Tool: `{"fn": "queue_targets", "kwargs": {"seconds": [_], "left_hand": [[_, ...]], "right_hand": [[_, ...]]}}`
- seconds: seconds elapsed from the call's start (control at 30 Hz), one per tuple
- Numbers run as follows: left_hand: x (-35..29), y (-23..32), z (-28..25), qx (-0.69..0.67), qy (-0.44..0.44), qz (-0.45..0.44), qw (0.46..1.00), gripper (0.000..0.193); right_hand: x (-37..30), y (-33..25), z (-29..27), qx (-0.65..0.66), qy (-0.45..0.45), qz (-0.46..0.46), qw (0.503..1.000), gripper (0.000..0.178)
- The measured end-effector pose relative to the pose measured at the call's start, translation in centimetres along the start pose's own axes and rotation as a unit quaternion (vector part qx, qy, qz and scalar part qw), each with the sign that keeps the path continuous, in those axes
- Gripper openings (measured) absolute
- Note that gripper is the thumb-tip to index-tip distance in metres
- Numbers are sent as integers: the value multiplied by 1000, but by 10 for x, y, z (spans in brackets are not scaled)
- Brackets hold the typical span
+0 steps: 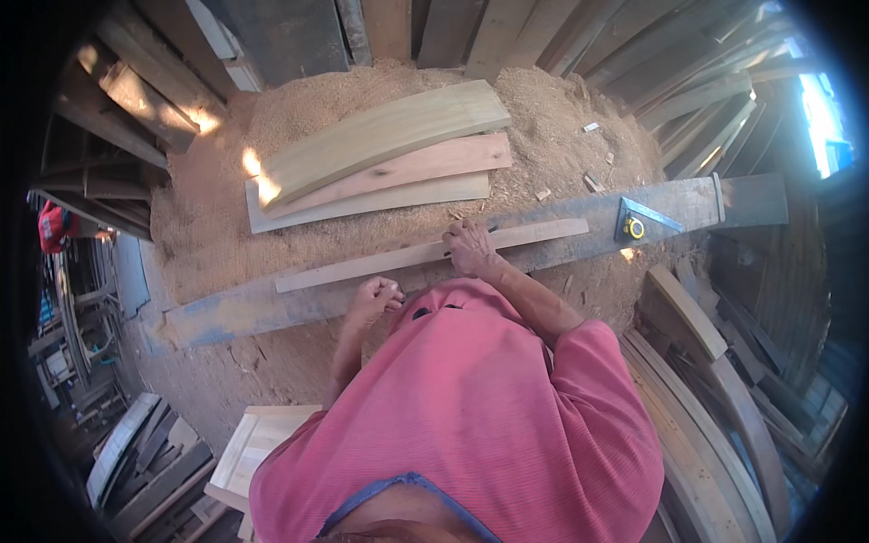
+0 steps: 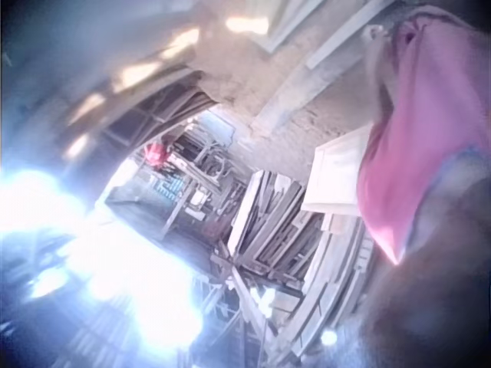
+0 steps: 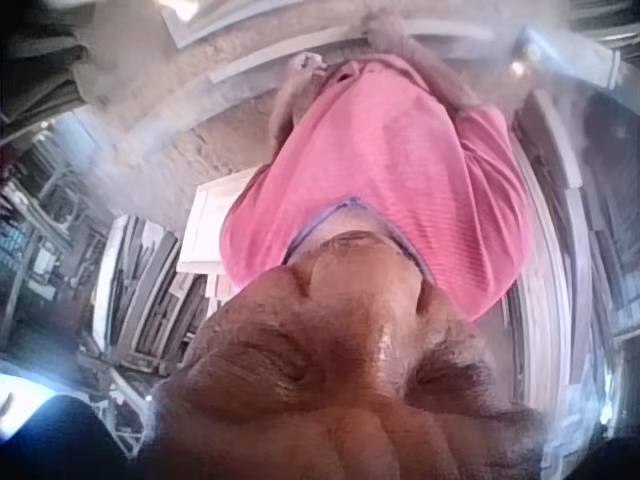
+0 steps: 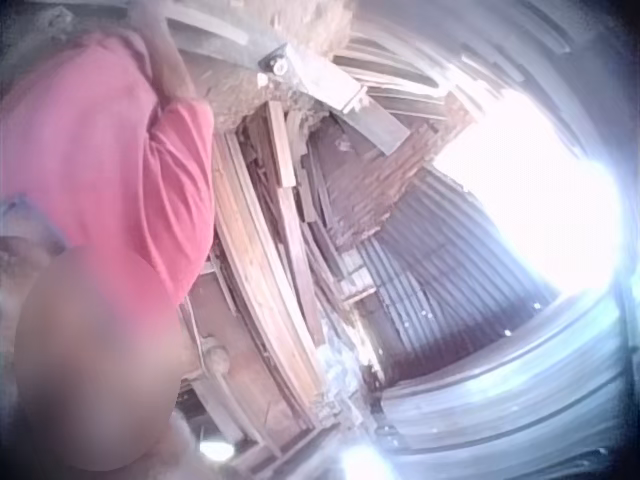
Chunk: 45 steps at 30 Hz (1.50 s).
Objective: The person picks up and inspects several wooden planks in a workshop, moving them between stacks and examining their surfaces. The person handles the planks by hand, turning them over and placing them back down or into a pile.
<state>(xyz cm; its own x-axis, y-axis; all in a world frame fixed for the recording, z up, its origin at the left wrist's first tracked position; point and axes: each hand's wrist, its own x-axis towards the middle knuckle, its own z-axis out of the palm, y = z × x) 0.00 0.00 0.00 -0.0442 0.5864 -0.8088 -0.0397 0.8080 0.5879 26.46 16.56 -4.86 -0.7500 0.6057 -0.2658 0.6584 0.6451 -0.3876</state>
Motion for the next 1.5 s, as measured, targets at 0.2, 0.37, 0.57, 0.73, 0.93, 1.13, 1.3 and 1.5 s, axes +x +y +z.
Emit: {"fn": "queue_targets", "kwargs": {"seconds": [0.2,0.37,0.57,0.73,0.93,1.13,1.3,1.5], "left_hand": [[38,80,33,340,45,232,910,59],[84,107,42,585,-89,135,795,91],[106,75,49,614,-142,142,763,94],[83,20,59,589,-47,236,771,106],[54,-27,103,637,21,259,726,125],[77,-21,164,653,46,285,700,133],[95,-27,207,697,126,221,670,134],[91,-27,233,718,148,116,671,139]], "right_hand": [[-25,-10,-31,27,46,103,993,53],[-76,6,-52,199,70,318,924,53],[-156,55,-35,185,-11,400,898,41],[-189,61,-9,234,-47,434,869,45],[-215,52,16,293,-71,422,855,47],[-271,62,30,312,-83,450,832,44],[-330,93,56,328,-62,487,807,44],[-415,117,108,361,80,517,772,39]]}}
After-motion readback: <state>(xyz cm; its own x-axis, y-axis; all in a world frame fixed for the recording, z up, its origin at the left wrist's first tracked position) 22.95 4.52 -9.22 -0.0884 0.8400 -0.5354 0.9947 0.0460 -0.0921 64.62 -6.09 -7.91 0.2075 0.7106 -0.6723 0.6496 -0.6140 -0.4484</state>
